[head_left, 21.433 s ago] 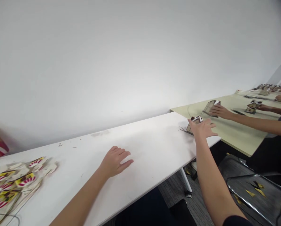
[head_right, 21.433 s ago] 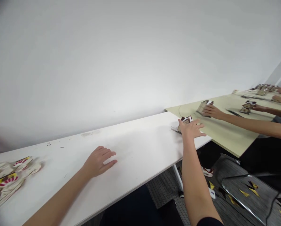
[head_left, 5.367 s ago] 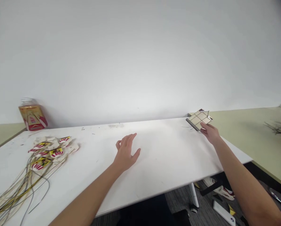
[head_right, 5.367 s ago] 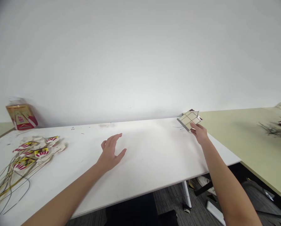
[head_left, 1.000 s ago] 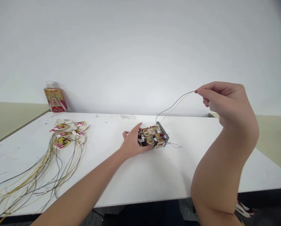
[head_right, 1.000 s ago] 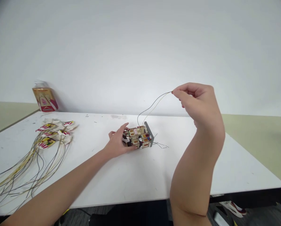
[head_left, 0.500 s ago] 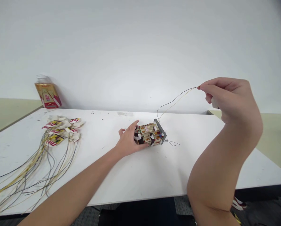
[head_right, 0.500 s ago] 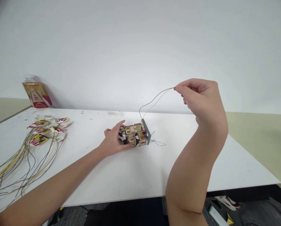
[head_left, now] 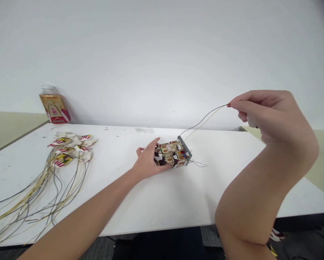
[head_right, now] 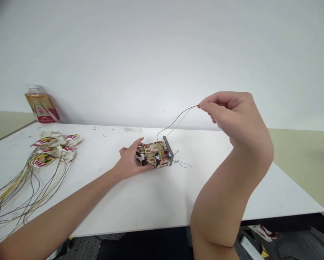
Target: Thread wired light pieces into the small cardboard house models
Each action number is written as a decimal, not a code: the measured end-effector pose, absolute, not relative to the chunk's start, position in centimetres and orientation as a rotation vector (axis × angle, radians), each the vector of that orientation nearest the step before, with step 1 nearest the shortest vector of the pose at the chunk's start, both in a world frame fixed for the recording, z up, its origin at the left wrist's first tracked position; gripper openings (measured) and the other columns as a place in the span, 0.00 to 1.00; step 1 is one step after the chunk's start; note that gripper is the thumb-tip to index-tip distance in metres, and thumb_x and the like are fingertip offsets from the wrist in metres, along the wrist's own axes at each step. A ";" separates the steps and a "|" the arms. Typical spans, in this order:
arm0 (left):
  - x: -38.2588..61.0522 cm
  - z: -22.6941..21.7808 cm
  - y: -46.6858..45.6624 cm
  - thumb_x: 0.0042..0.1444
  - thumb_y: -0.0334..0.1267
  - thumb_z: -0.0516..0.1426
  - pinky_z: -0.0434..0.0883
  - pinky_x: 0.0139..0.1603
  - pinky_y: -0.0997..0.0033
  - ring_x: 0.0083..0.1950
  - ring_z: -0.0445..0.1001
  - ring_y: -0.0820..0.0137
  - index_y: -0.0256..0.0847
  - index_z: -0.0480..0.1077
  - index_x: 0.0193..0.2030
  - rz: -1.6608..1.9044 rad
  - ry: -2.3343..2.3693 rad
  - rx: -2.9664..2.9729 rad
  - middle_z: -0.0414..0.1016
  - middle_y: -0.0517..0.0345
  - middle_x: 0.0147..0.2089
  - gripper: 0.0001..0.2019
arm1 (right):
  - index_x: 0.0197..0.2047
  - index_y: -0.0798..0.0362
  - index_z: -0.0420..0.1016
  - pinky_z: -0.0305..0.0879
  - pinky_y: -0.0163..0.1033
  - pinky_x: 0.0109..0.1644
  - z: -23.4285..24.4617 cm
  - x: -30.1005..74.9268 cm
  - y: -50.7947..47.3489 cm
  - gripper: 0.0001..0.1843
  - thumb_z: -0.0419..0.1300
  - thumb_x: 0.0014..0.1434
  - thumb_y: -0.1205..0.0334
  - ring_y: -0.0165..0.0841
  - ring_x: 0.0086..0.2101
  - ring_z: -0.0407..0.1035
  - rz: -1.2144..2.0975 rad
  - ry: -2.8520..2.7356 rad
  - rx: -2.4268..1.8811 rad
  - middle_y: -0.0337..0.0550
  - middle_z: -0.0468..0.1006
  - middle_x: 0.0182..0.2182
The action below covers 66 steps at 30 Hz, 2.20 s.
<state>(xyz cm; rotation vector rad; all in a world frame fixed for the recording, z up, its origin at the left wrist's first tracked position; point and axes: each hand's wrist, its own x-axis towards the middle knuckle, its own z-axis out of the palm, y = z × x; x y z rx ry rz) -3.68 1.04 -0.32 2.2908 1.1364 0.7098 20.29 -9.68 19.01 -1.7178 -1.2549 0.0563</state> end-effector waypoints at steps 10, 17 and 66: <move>-3.8 -0.3 1.0 0.41 0.60 0.63 0.48 0.62 0.46 0.57 0.67 0.52 0.51 0.44 0.67 0.707 1.138 2.296 0.66 0.48 0.60 0.50 | 0.28 0.50 0.79 0.48 0.34 0.21 19.1 20.2 -9.9 0.04 0.63 0.51 0.60 0.27 0.23 0.58 0.163 -1.335 -1.611 0.38 0.64 0.18; -3.7 -0.3 1.0 0.41 0.61 0.63 0.48 0.62 0.47 0.57 0.67 0.52 0.50 0.44 0.67 0.689 1.151 2.289 0.66 0.48 0.60 0.50 | 0.28 0.51 0.79 0.47 0.34 0.21 19.1 20.3 -10.0 0.05 0.64 0.50 0.60 0.28 0.24 0.60 0.140 -1.320 -1.608 0.39 0.64 0.19; -3.8 -0.5 1.0 0.42 0.59 0.63 0.48 0.61 0.45 0.57 0.67 0.52 0.50 0.44 0.66 0.709 1.125 2.300 0.65 0.46 0.60 0.49 | 0.29 0.47 0.79 0.49 0.36 0.24 18.4 20.6 -7.7 0.06 0.61 0.51 0.57 0.25 0.22 0.53 0.216 -1.244 -1.822 0.37 0.63 0.21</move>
